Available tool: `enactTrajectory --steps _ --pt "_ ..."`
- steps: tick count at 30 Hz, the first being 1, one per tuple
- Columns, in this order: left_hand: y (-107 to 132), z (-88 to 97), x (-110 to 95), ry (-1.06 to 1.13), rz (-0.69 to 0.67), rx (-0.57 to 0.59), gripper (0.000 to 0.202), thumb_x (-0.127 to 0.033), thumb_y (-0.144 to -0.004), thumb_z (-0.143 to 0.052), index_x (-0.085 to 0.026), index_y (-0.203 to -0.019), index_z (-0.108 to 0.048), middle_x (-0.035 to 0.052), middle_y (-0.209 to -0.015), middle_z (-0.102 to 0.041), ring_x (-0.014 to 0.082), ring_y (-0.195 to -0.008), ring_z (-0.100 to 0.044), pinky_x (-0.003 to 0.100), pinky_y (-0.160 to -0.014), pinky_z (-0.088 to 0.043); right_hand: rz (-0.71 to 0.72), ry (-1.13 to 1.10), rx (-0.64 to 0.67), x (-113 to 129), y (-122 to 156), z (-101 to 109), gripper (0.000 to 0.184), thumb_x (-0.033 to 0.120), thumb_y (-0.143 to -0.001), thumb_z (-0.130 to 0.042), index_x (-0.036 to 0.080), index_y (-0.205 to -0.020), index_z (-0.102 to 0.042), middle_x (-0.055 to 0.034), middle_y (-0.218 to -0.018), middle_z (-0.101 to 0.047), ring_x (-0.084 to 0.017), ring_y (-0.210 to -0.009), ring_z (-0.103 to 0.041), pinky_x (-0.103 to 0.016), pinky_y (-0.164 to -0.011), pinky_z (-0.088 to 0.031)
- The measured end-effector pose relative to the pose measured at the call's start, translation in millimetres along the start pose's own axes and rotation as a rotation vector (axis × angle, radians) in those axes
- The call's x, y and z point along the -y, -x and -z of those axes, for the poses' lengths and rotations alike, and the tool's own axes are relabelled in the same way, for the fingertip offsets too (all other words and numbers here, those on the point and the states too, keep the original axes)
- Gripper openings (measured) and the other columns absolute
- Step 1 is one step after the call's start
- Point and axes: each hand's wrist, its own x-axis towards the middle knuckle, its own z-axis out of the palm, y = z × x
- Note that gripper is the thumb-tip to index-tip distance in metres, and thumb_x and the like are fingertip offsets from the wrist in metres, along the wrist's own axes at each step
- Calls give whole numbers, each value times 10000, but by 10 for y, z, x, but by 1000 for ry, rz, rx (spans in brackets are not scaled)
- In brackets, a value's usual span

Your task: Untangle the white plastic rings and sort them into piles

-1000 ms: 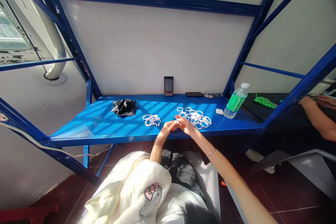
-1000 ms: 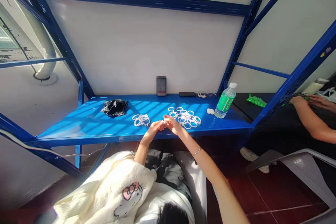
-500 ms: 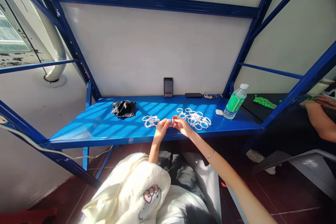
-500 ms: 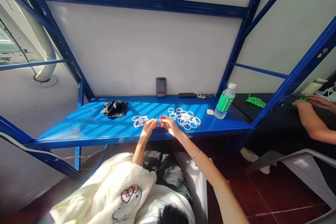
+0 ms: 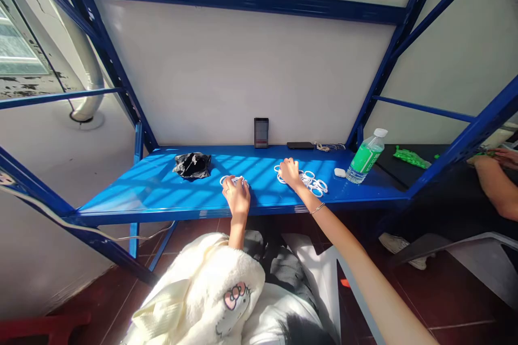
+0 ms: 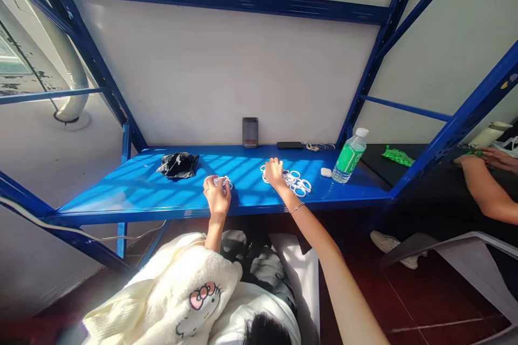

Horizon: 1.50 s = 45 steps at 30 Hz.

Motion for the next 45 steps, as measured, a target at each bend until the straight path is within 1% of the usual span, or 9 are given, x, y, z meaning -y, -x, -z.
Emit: enactTrajectory --steps 9,15,19,23,27,32,34,38,45 --pt "-24 -60 -6 202 -219 -14 203 -235 -952 -524 -209 -1078 -682 155 -1149 -597 326 -1125 -561 517 -914 -518 181 -114 6 170 22 2 274 147 -995 -383 128 -999 -657 -185 -1136 -645 -316 -1164 -513 -442 -986 -368" --pt "-21 -124 -51 344 -359 178 238 -258 -971 -533 -236 -1189 -628 105 -1182 -659 258 -1110 -629 436 -939 -544 427 -532 142 265 322 -14 263 350 -1035 -396 206 -941 -595 -25 -937 -693 -174 -887 -635 -282 -793 -482" --pt "13 -165 -66 399 -320 329 212 -249 -958 -564 -222 -1155 -635 70 -1014 -710 225 -974 -674 380 -874 -555 362 -856 195 170 453 -119 346 478 -995 -451 211 -812 -574 -6 -783 -651 -176 -768 -631 -277 -699 -490" --pt "119 -271 -118 320 -312 416 271 -185 -922 -569 -200 -1190 -611 66 -892 -699 233 -868 -668 370 -788 -557 258 -754 110 154 522 -240 256 342 -995 -452 212 -803 -563 -10 -732 -612 -181 -713 -593 -298 -686 -480" --pt "216 -343 -189 188 -334 338 296 -105 -877 -520 -153 -1158 -598 143 -1021 -690 290 -950 -647 426 -824 -543 176 -623 -15 291 579 -264 153 172 -940 -477 206 -824 -570 -61 -751 -618 -234 -784 -586 -386 -818 -464" --pt "211 -285 -202 265 -303 283 283 -134 -899 -505 -152 -1173 -570 118 -979 -674 275 -955 -630 422 -867 -531 224 -509 -168 309 1079 -329 263 237 -1018 -358 205 -979 -616 -122 -1007 -669 -263 -995 -609 -397 -928 -449" --pt "198 -249 -207 307 -307 285 257 -138 -910 -488 -163 -1150 -577 101 -960 -670 262 -956 -626 406 -866 -528 242 -332 -55 161 1406 -428 274 220 -1018 -362 203 -990 -634 -109 -978 -682 -250 -969 -629 -379 -907 -461" --pt "179 -202 -232 338 -338 303 227 -152 -921 -472 -185 -1106 -599 92 -970 -672 255 -960 -612 397 -859 -520 -4 -7 438 -335 1791 -595 204 138 -964 -483 175 -923 -680 -105 -973 -720 -233 -947 -676 -320 -810 -491" --pt "164 -182 -249 339 -348 343 227 -143 -906 -472 -196 -1068 -621 92 -953 -671 253 -949 -612 400 -865 -514 -88 82 599 -896 1614 -597 193 289 -999 -585 134 -1069 -678 -76 -1071 -713 -201 -960 -686 -404 -884 -549"
